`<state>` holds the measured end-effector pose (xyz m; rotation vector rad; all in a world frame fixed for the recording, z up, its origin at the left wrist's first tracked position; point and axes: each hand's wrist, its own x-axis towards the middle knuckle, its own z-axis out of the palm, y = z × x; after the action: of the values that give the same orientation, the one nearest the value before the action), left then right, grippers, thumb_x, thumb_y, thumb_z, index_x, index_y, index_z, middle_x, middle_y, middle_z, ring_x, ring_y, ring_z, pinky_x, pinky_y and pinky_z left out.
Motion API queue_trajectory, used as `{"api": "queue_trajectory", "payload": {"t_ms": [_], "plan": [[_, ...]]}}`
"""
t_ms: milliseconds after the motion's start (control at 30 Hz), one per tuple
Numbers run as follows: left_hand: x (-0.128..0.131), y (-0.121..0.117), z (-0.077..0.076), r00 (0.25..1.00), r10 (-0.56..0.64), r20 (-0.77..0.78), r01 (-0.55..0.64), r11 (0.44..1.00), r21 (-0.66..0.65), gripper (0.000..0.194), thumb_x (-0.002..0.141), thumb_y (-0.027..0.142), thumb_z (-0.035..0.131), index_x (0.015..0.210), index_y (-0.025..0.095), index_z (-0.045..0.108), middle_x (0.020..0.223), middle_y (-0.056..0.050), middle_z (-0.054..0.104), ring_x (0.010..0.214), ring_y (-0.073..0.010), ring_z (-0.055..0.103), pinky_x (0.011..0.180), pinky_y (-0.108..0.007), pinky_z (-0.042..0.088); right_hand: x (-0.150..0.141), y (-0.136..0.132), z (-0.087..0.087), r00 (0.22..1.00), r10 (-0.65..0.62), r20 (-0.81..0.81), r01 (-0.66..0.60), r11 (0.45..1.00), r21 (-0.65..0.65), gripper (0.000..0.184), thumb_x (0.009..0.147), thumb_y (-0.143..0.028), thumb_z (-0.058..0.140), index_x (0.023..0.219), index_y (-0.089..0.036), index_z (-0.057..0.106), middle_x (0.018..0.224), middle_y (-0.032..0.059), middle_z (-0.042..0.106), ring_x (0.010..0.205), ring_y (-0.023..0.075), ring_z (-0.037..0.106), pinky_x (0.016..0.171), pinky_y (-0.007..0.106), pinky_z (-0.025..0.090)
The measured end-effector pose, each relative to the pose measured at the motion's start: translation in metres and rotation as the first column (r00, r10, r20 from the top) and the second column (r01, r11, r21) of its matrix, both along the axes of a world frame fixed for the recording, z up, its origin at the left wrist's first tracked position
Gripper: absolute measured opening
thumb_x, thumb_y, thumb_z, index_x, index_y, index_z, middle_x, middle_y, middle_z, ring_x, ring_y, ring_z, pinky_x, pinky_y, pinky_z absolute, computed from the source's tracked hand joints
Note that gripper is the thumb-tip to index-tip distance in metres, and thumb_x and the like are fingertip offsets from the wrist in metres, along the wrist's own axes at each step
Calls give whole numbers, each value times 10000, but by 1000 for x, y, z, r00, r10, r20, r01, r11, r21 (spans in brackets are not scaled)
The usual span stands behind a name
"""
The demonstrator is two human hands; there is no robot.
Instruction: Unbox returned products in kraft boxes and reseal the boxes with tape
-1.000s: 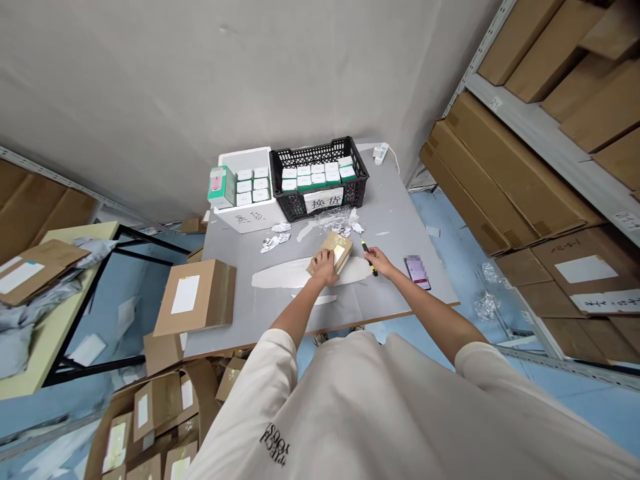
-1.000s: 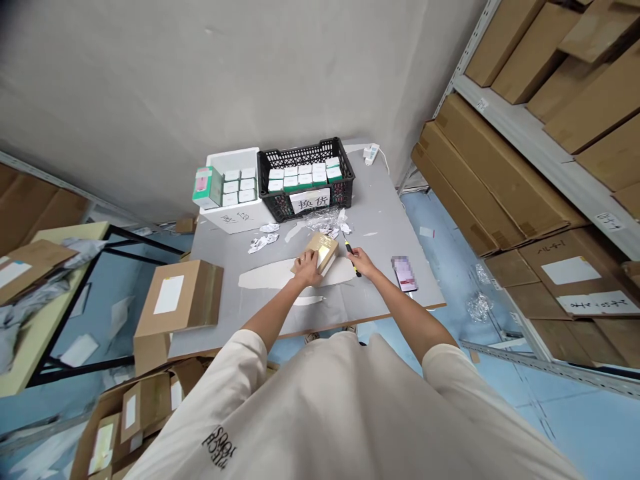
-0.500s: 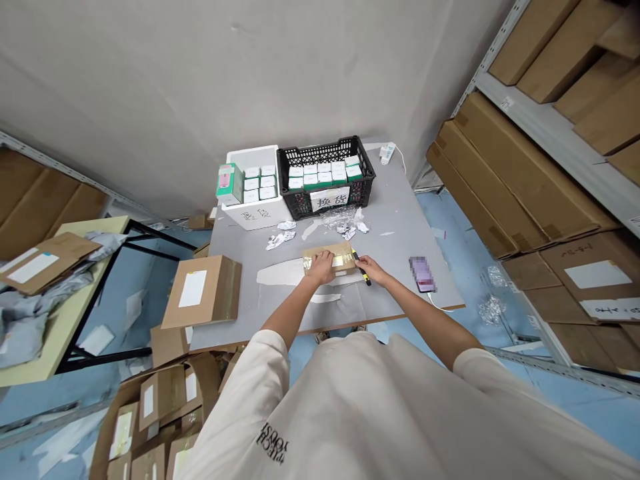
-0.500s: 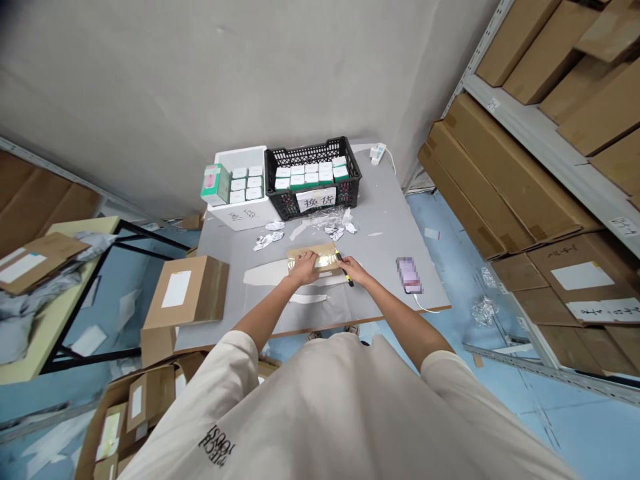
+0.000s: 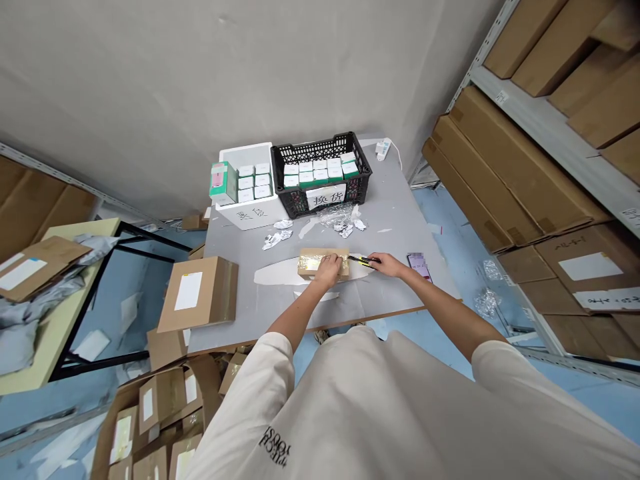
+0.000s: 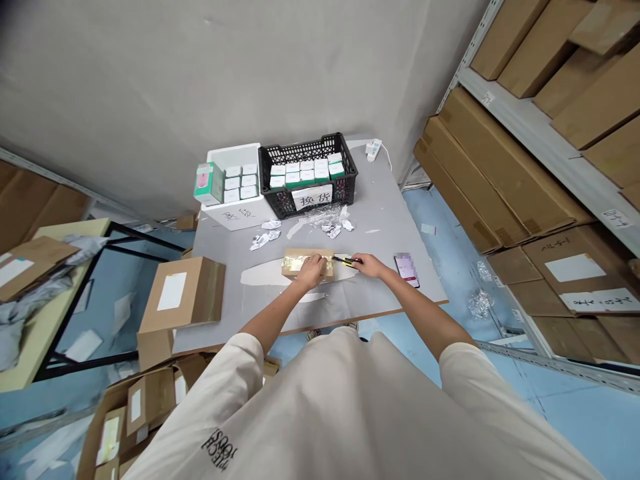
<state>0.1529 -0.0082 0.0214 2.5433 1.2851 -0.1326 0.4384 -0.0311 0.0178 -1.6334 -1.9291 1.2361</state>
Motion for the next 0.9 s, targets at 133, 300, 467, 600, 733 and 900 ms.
{"api": "queue_trajectory", "payload": {"t_ms": [133, 300, 467, 600, 733, 900], "plan": [[-1, -2, 0, 1000, 8, 11, -8, 1000, -1, 509, 836, 228, 713, 1310, 207, 528, 1334, -136, 546, 1238, -319, 564, 1088, -434, 392, 8, 18, 10, 964, 175, 199, -192, 979, 71, 274, 947, -320, 570, 1144, -241, 743, 991, 49, 764, 842, 210, 651, 731, 276, 431], [-3, -4, -1, 999, 7, 46, -7, 1000, 7, 499, 846, 222, 709, 1309, 227, 522, 1330, -119, 543, 1217, -303, 580, 1106, -435, 391, -9, 41, 17, 873, 249, 420, -343, 925, 164, 259, 965, -269, 549, 1099, -278, 770, 1042, 81, 758, 935, 249, 655, 783, 309, 413], [-5, -7, -2, 998, 9, 62, -11, 1000, 18, 512, 846, 220, 717, 1310, 236, 502, 1342, -110, 531, 1249, -296, 566, 1149, -444, 358, -26, 48, 17, 865, 247, 436, -347, 923, 165, 206, 920, -292, 597, 1014, -262, 777, 945, 93, 747, 875, 246, 636, 740, 306, 401], [-5, -6, -3, 998, 16, 65, -17, 1000, 9, 509, 846, 222, 721, 1302, 232, 497, 1342, -116, 531, 1248, -291, 569, 1160, -448, 349, -18, 39, 12, 939, 229, 257, -243, 970, 22, 180, 887, -331, 593, 888, -251, 755, 776, 49, 711, 719, 205, 575, 660, 281, 378], [-6, -5, -2, 998, 15, 59, -15, 1000, 4, 483, 863, 248, 713, 1295, 241, 497, 1337, -110, 537, 1243, -290, 575, 1158, -453, 353, -4, 19, 6, 979, 199, 51, -189, 969, -160, 234, 866, -403, 573, 787, -236, 716, 662, -19, 641, 611, 158, 500, 616, 259, 374], [-6, -5, 1, 998, 27, 61, -27, 1000, 6, 487, 859, 261, 713, 1298, 244, 504, 1341, -103, 539, 1233, -295, 581, 1158, -453, 355, 0, -6, 5, 991, 71, -116, -101, 955, -278, 229, 814, -411, 626, 835, -214, 740, 632, -37, 632, 593, 143, 517, 592, 246, 392]]}}
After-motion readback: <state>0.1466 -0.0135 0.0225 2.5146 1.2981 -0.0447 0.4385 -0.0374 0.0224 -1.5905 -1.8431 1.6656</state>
